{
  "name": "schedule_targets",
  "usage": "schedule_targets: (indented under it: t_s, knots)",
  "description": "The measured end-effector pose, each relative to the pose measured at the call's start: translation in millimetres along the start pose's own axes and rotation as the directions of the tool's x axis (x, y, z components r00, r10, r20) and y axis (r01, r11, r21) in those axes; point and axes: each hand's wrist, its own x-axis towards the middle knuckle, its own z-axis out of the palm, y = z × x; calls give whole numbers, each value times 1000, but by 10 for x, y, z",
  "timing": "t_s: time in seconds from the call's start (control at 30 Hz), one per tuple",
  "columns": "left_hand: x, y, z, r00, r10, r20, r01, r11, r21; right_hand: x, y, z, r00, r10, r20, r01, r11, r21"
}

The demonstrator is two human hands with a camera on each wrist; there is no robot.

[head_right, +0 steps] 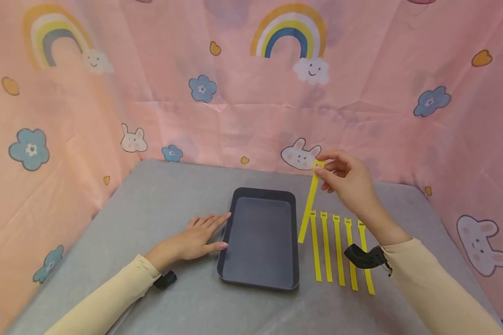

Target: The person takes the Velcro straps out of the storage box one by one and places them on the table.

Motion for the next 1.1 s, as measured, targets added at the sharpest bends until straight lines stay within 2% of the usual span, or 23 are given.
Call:
schedule_targets:
  t_s: [0.2,0.63,0.93,1.1]
  knots:
    - [-6,11,-21,1000,-4,4,4,1000,2,-101,127,-184,999,51,5,-51,999,-5]
    - [-17,5,-22,1000,-10,8,10,1000,1,-341,471,-640,987,156,32,-151,981,-125]
    - [-17,10,-23,1000,-10,21,10,1000,5,-458,691,-870,987,131,94,-115,980,-161]
    - [-3,-2,-19,1000,3,20,-3,1000,1,-543,849,-956,982,170,82,-149,965,-218]
